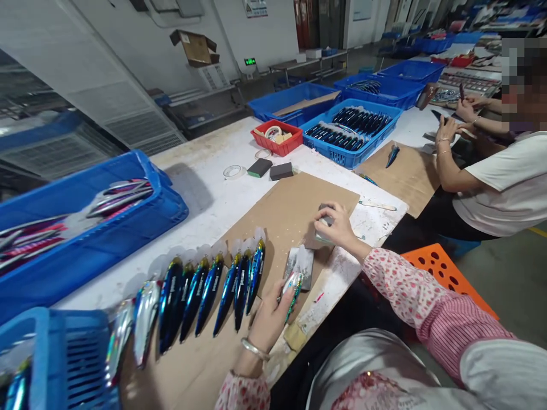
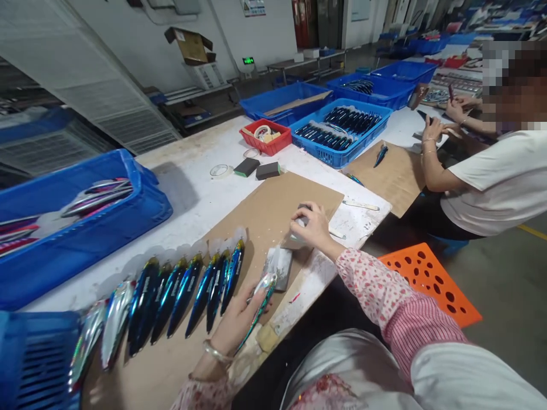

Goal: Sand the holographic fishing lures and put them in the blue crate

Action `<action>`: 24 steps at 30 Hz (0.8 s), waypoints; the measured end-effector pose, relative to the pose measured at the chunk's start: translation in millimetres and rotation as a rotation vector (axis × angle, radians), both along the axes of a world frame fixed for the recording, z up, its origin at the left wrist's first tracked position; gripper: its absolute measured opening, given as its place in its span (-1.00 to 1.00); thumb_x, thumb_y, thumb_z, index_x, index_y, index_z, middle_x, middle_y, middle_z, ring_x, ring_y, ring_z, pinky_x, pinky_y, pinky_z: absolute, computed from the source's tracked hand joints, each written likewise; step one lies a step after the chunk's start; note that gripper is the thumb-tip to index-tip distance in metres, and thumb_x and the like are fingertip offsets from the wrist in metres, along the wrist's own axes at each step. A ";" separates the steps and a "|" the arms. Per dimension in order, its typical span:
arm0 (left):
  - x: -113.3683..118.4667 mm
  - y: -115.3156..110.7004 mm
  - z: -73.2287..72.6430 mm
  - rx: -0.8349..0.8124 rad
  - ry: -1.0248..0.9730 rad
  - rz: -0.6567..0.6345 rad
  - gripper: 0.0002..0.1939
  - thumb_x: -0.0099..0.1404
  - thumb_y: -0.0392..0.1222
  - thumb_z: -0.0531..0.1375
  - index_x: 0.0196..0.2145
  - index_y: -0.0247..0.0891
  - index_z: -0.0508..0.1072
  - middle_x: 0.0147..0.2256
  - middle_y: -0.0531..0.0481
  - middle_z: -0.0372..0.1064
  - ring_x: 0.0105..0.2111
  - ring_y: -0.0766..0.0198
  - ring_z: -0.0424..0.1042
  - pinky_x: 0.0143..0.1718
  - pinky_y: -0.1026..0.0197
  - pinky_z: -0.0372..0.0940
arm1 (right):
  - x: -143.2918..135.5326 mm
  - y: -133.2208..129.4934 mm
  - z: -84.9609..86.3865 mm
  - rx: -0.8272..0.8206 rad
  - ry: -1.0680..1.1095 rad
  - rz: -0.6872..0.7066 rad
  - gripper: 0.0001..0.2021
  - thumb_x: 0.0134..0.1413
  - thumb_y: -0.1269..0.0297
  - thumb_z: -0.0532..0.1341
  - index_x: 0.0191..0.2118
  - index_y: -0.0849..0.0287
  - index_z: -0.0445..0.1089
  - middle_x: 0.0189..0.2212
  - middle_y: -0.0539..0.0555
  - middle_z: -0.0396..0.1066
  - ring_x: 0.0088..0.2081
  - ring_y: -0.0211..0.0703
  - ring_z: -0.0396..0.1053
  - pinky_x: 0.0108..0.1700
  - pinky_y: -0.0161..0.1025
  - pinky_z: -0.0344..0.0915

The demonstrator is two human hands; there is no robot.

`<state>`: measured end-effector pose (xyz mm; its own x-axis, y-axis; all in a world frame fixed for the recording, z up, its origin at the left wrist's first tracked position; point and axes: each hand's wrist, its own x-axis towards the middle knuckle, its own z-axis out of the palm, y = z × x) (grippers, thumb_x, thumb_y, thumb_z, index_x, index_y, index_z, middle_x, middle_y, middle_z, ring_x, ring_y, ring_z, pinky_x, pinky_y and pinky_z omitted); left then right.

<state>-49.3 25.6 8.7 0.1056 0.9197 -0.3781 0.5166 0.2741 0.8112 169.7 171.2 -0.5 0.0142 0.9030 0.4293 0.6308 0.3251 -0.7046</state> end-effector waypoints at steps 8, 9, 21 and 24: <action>-6.4 -7.0 -11.0 -0.055 -0.183 0.091 -0.40 0.18 0.27 0.11 -0.03 -0.26 0.25 -0.33 -0.01 0.41 -0.44 0.25 0.43 -0.47 0.19 0.37 | -36.8 -19.7 -7.6 -0.037 0.073 0.121 -0.88 -0.15 0.34 0.33 -0.37 0.09 0.52 -0.06 0.07 0.34 0.01 -0.03 0.26 0.10 -0.05 0.13; -6.2 -7.3 -10.8 0.000 -0.110 0.049 -0.42 0.16 0.22 0.15 -0.04 -0.26 0.26 -0.26 -0.06 0.43 -0.35 0.21 0.46 -0.39 0.17 0.39 | -39.5 -21.0 -9.0 -0.045 0.051 0.130 -0.88 -0.14 0.33 0.34 -0.37 0.08 0.52 -0.06 0.06 0.34 0.00 -0.04 0.25 0.10 -0.06 0.13; 16.6 -19.0 -9.5 0.198 0.797 -0.216 -0.52 0.40 -0.05 -0.06 0.16 -0.36 0.23 -0.15 -0.26 0.52 -0.21 0.05 0.53 -0.28 0.14 0.34 | -59.3 -41.3 -5.7 -0.151 -0.192 0.325 -0.86 -0.03 0.18 0.31 -0.29 0.01 0.50 0.03 0.01 0.29 0.07 0.01 0.12 0.05 -0.02 0.14; 13.0 -21.8 -10.9 0.235 0.804 -0.200 -0.53 0.41 -0.03 -0.08 0.13 -0.34 0.27 -0.20 -0.24 0.54 -0.24 0.05 0.54 -0.32 0.15 0.32 | -50.3 -24.6 -0.3 -0.134 -0.229 0.201 -0.87 0.00 0.21 0.29 -0.29 0.04 0.50 0.03 0.06 0.29 0.08 0.06 0.10 0.04 0.01 0.14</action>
<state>-36.2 3.7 -2.2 0.0560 0.9763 -0.2093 0.9791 -0.0126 0.2029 119.3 146.6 -0.8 -0.2537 0.9265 0.2780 0.7105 0.3735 -0.5964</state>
